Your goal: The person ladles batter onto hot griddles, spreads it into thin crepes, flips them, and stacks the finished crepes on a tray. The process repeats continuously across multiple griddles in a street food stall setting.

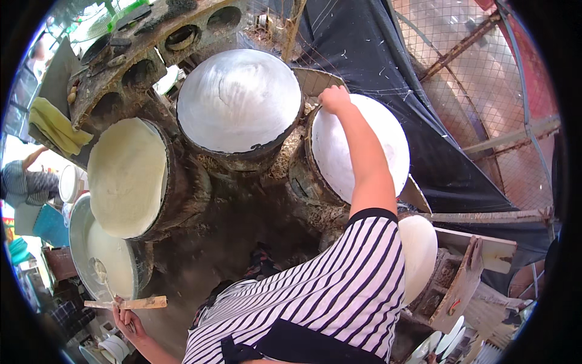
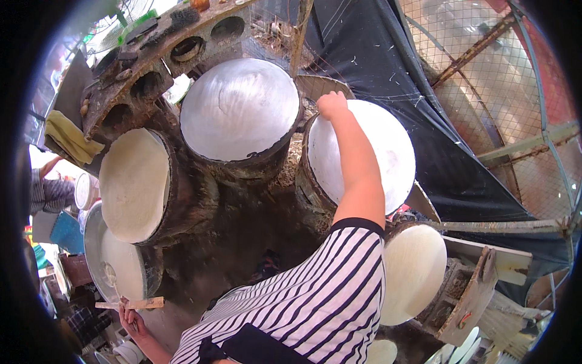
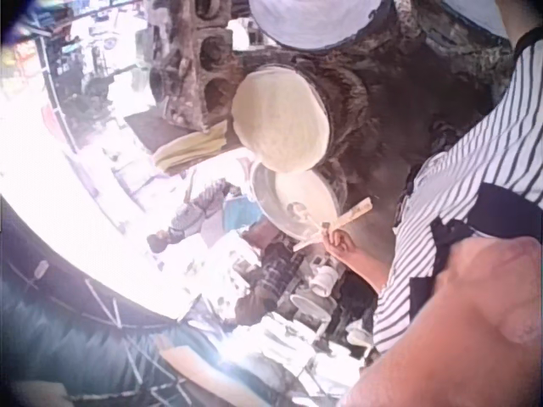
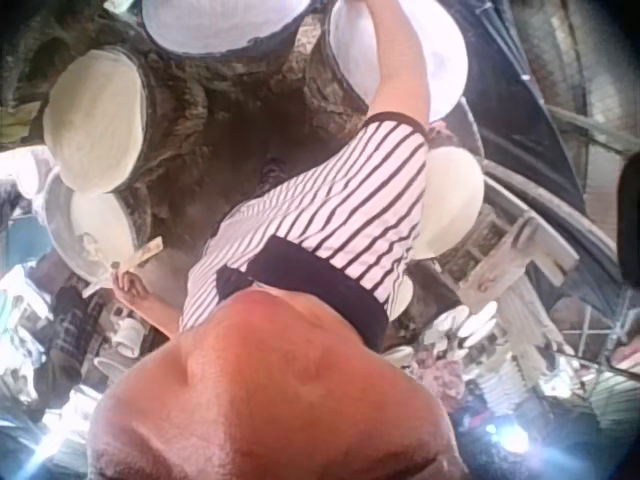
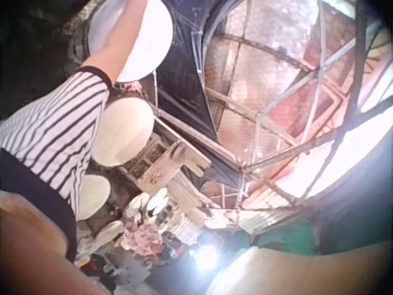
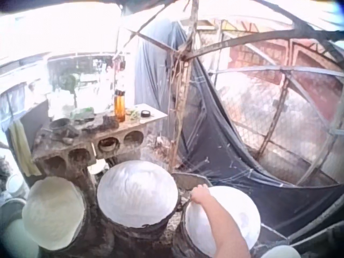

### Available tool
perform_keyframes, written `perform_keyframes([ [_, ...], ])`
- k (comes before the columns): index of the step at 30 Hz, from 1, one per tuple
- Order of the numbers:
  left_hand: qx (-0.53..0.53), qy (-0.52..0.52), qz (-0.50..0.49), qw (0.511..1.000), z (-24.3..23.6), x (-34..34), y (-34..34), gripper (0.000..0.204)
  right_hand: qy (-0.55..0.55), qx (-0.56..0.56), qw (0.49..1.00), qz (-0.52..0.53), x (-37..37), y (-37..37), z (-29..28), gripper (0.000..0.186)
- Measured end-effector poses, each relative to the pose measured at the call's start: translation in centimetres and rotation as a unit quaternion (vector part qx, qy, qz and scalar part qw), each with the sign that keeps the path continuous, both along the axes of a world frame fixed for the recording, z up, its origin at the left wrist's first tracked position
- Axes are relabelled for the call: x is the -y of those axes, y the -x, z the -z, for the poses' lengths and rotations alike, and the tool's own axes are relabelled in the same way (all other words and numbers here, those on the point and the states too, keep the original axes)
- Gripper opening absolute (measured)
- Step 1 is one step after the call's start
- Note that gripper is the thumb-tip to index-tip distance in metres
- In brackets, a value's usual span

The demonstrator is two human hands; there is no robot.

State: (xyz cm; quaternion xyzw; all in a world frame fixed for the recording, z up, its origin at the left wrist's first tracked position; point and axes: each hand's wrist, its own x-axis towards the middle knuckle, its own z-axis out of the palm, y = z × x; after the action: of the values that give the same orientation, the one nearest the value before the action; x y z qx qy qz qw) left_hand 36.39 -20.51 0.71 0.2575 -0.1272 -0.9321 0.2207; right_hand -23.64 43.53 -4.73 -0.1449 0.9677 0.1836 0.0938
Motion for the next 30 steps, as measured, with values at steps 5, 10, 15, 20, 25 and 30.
perform_keyframes([
  [5, 0.073, -0.017, -0.075, 0.994, -1.3, -2.6, 2.3, 0.033, 0.059, -0.02, 0.998, 0.006, 0.3, 3.5, -0.4, 0.019],
  [10, 0.093, -0.032, -0.125, 0.987, -1.5, -4.5, 3.4, 0.028, 0.299, -0.129, 0.945, 0.022, 0.6, 3.4, -2.2, 0.027],
  [15, 0.051, -0.011, -0.128, 0.99, 0.9, -2.8, -0.2, 0.019, 0.402, 0.299, 0.865, 0.033, 8.9, -10.6, -6.2, 0.021],
  [20, 0.148, -0.004, -0.138, 0.979, 0.2, -4.1, 0.3, 0.025, 0.183, 0.322, 0.902, -0.223, 21.5, -23.4, -6.1, 0.048],
  [25, 0.176, 0.022, -0.089, 0.98, 0.6, -2.4, -0.6, 0.012, 0.518, 0.642, 0.565, 0.014, 39.0, -35.4, 0.0, 0.045],
  [30, 0.268, 0.071, 0.007, 0.961, 3.0, 1.1, -2.6, 0.02, 0.364, 0.835, 0.403, 0.091, 51.1, -46.7, -0.8, 0.035],
])
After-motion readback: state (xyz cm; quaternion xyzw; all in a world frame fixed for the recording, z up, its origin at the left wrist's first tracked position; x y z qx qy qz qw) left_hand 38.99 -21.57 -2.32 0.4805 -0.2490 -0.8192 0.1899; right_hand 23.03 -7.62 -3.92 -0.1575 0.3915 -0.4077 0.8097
